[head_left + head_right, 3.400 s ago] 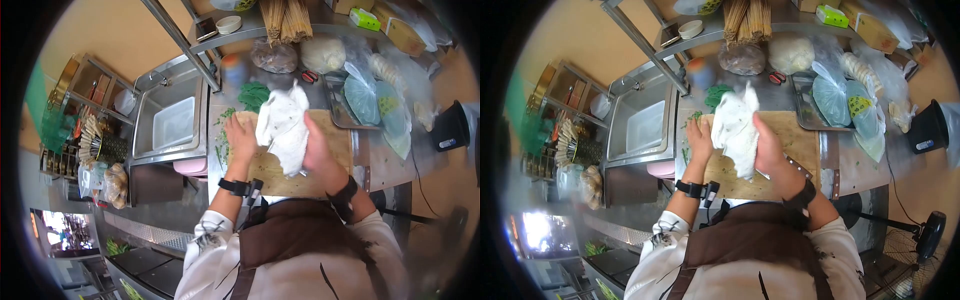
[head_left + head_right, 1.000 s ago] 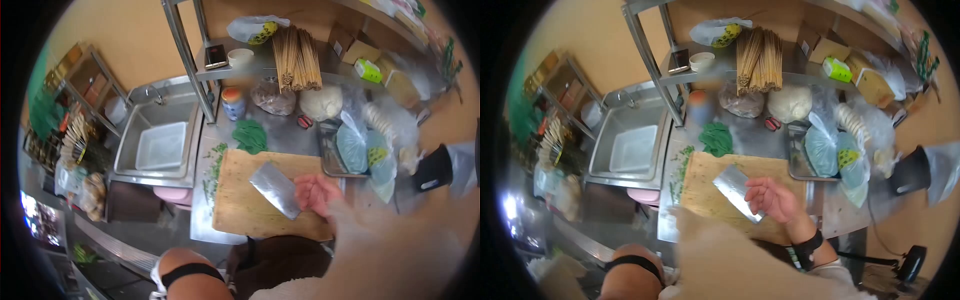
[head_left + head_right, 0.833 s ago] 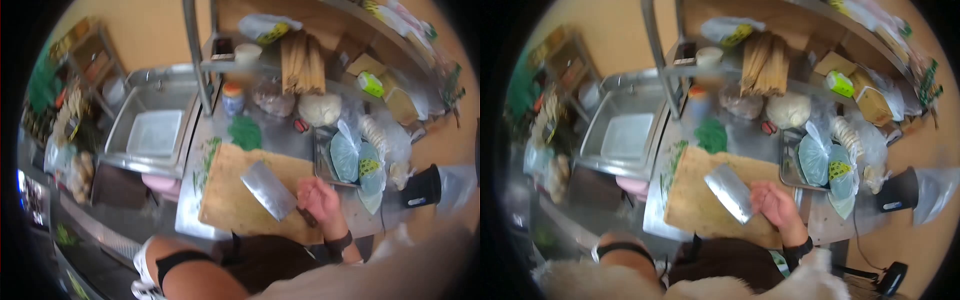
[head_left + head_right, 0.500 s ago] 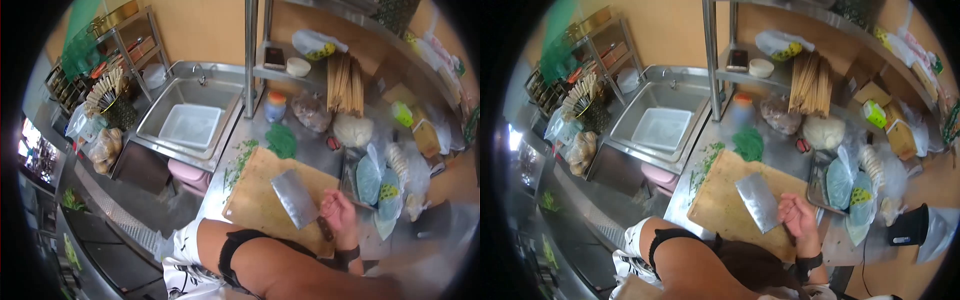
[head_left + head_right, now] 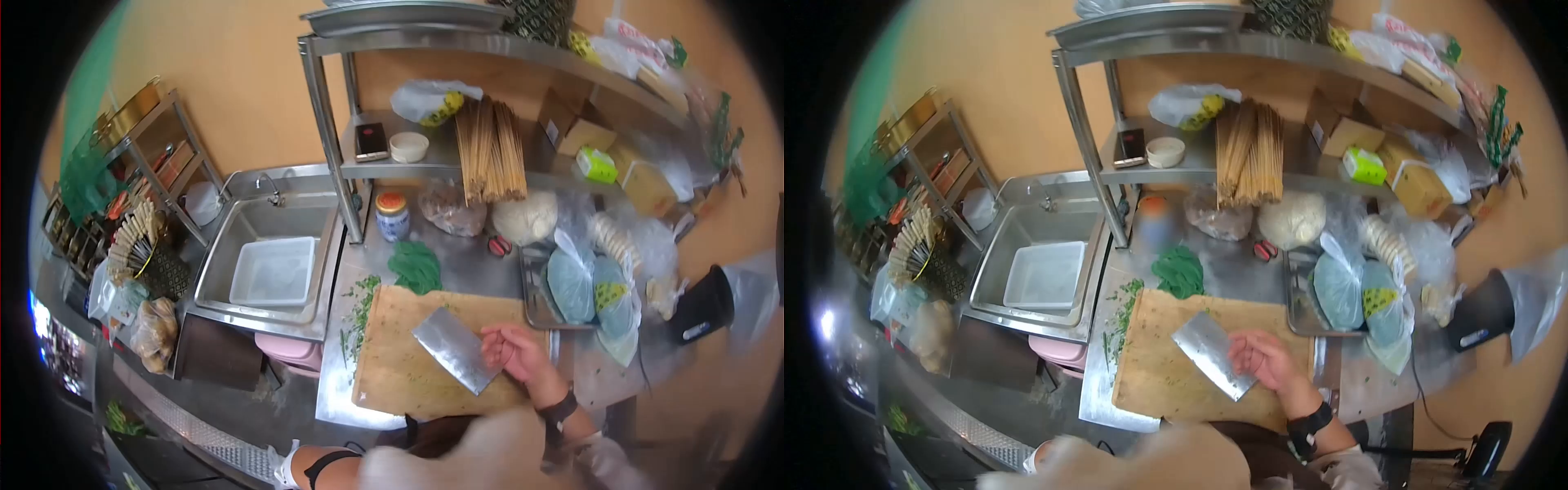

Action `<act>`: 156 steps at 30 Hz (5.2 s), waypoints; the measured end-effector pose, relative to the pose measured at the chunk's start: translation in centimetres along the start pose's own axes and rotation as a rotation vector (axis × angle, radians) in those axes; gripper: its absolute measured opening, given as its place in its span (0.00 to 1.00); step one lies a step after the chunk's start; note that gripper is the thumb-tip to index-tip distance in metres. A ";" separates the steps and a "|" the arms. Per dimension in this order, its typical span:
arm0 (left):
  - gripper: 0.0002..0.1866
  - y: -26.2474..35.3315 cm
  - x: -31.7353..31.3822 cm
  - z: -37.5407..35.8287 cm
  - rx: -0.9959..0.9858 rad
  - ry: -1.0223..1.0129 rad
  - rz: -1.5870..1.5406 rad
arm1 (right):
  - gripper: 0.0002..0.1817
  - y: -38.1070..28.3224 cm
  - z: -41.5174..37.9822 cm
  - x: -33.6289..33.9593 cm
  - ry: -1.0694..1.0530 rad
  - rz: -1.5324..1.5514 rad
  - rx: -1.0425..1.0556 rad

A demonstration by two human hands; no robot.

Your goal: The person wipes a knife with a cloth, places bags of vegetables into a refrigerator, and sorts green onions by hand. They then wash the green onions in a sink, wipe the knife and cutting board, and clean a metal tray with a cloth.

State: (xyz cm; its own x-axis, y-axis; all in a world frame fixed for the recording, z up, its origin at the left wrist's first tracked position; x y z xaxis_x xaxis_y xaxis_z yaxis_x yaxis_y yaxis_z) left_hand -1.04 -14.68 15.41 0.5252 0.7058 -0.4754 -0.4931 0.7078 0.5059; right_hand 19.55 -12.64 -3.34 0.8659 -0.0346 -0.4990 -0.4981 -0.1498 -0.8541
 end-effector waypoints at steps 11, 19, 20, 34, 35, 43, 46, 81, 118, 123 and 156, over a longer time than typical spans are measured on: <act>0.20 1.2 -0.5 -1.6 -0.020 0.118 0.080 | 0.16 -0.3 -0.4 -2.7 0.005 -0.094 -0.053; 0.20 0.7 -1.4 -1.7 0.036 0.163 0.196 | 0.17 0.1 0.4 -2.3 0.052 -0.065 -0.035; 0.20 0.7 -1.5 -1.7 0.015 0.161 0.189 | 0.18 0.1 -0.1 -2.1 0.075 -0.074 -0.040; 0.20 0.9 -3.5 -0.8 -0.256 0.149 0.110 | 0.20 0.7 -1.1 -0.5 0.031 -0.049 0.004; 0.20 0.8 -3.6 -0.6 -0.255 0.137 0.109 | 0.20 0.9 -0.9 -0.5 0.036 -0.036 0.022; 0.19 3.1 0.9 -3.1 0.178 0.067 0.188 | 0.28 -8.2 -2.6 -4.5 0.091 -0.586 0.565; 0.19 6.3 -1.0 -5.0 0.094 0.796 0.559 | 0.40 -14.2 -4.3 -7.0 0.002 -0.878 1.066; 0.18 8.1 -1.8 -5.4 -0.369 0.863 0.677 | 0.41 -18.3 -1.8 -11.1 -0.271 -0.893 1.094; 0.18 2.5 -3.7 -2.7 0.048 0.302 0.457 | 0.27 -6.7 -1.2 -6.0 0.032 -0.681 0.440; 0.17 2.7 -3.3 -3.4 -0.032 0.332 0.421 | 0.27 -7.1 -1.4 -6.4 0.004 -0.728 0.436; 0.17 6.6 -2.7 -4.3 -0.389 0.740 0.690 | 0.35 -23.1 -7.6 -12.8 -0.389 -1.190 1.325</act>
State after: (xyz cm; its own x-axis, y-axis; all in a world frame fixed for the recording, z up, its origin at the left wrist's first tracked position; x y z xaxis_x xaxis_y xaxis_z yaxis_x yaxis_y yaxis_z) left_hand -8.74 -11.78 16.93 -0.4343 0.7071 -0.5580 -0.7763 0.0204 0.6300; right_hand 20.26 -16.28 23.89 0.7844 -0.2721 0.5574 0.4361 0.8810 -0.1836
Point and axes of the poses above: each hand's wrist, its own z-axis towards the middle knuckle, its own x-axis out of the back of the hand, y = z × x, the point moved 2 cm from there along z, towards the middle knuckle, and after that the axes turned 14 degrees about -z, right-handed, at the moved point
